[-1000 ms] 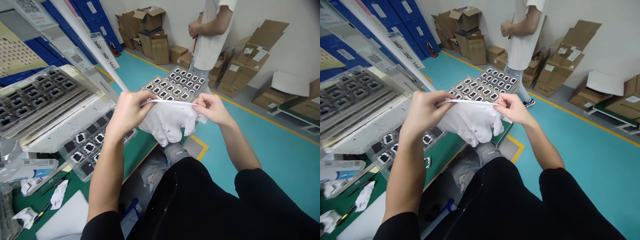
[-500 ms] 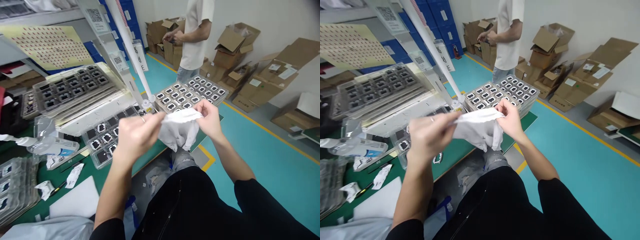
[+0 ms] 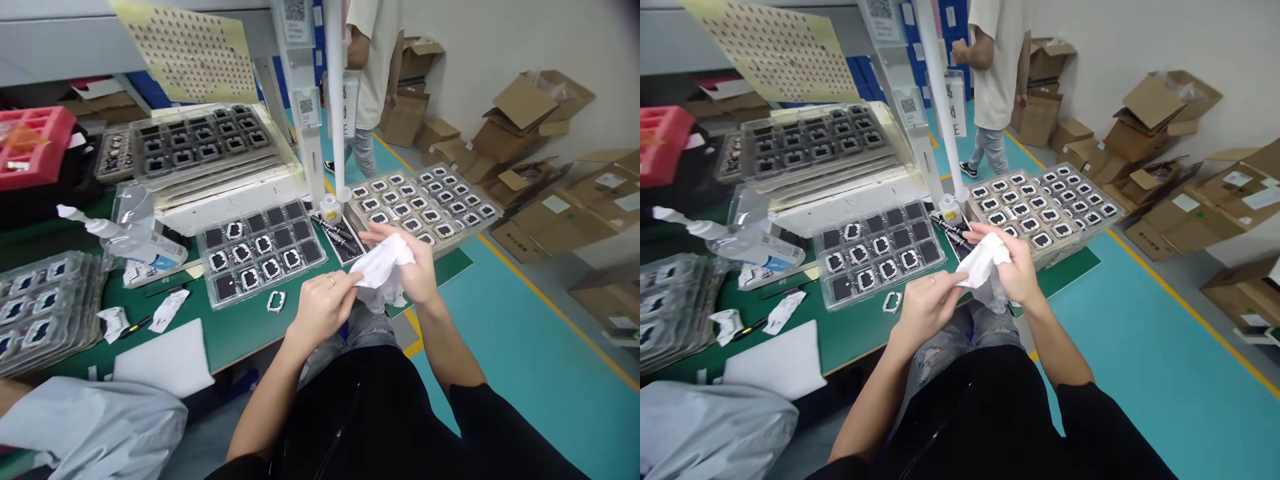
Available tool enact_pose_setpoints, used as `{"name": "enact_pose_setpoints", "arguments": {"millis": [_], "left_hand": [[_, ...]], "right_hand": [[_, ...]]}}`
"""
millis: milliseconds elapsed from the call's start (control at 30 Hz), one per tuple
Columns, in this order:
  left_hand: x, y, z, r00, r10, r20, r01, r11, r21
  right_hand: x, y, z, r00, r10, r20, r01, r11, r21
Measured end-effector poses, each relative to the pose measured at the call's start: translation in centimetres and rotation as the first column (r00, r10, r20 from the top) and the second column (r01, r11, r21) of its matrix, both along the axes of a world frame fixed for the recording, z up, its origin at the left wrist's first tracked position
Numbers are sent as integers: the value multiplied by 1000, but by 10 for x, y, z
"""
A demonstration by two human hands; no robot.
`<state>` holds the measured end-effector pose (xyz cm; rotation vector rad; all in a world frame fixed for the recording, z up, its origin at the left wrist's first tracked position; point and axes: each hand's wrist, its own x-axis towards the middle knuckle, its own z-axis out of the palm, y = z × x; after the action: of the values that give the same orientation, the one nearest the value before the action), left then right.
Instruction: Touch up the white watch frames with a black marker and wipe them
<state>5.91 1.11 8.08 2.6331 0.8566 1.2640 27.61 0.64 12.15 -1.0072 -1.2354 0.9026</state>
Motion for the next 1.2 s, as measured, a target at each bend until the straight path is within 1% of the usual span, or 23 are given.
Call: {"name": "enact_pose_setpoints", "arguments": {"millis": [133,233,300,367,400,433,500,567,600,633,700,733,767,800,867,900,933,1000,1100,1200], "left_hand": [[12,-2,-8,999,-35,38,35,999,-2],[21,-7,-20,1000,7,25,-8,1000,12],[24,-11,-27,998,56,23,-57,998,20],[25,-15,-32,994,99,38,-100,995,19],[24,-17,-34,992,116,52,-117,993,8],[22,-19,-36,989,129,70,-129,992,-10],[12,-22,-41,979,160,126,-153,986,-62],[-4,-25,-49,950,231,210,-211,971,-113],[-15,-27,-54,924,286,253,-261,957,-127],[-28,-28,-60,888,359,289,-334,933,-135],[-55,-32,-73,794,516,321,-502,855,-130],[-68,-33,-80,744,593,309,-583,801,-133],[-80,-35,-87,695,662,280,-650,745,-149],[-90,-36,-93,652,719,241,-701,692,-171],[-105,-38,-103,583,800,142,-764,599,-240],[-109,-38,-107,566,819,95,-774,568,-280],[-112,-38,-110,560,827,55,-775,547,-316],[-114,-37,-114,571,821,7,-762,533,-367],[-112,-37,-117,591,806,-24,-753,542,-373],[-112,-39,-117,610,791,-43,-749,558,-358]], "right_hand": [[-14,8,8,974,14,-227,-31,997,-72],[-25,17,15,925,47,-377,-108,984,-141],[-31,23,20,898,80,-433,-165,973,-164],[-37,32,22,901,98,-422,-188,966,-177],[-39,37,21,916,90,-392,-172,968,-181],[-41,44,20,934,68,-351,-139,974,-180],[-43,62,16,971,-7,-238,-33,986,-163],[-42,86,10,992,-94,-83,84,989,-126],[-40,99,7,989,-143,28,146,985,-95],[-37,113,5,970,-209,127,216,975,-48],[-32,141,1,902,-308,304,317,948,22],[-30,154,-1,877,-321,357,342,940,2],[-29,167,-3,879,-314,359,365,927,-82],[-30,178,-5,900,-298,318,374,903,-212],[-33,197,-10,916,-277,291,369,867,-335],[-35,203,-14,921,-272,280,367,846,-387],[-38,209,-17,924,-270,271,368,823,-433],[-45,215,-25,928,-272,255,369,773,-516],[-57,217,-34,927,-291,234,374,696,-613],[-65,216,-38,926,-311,215,372,641,-671]]}}
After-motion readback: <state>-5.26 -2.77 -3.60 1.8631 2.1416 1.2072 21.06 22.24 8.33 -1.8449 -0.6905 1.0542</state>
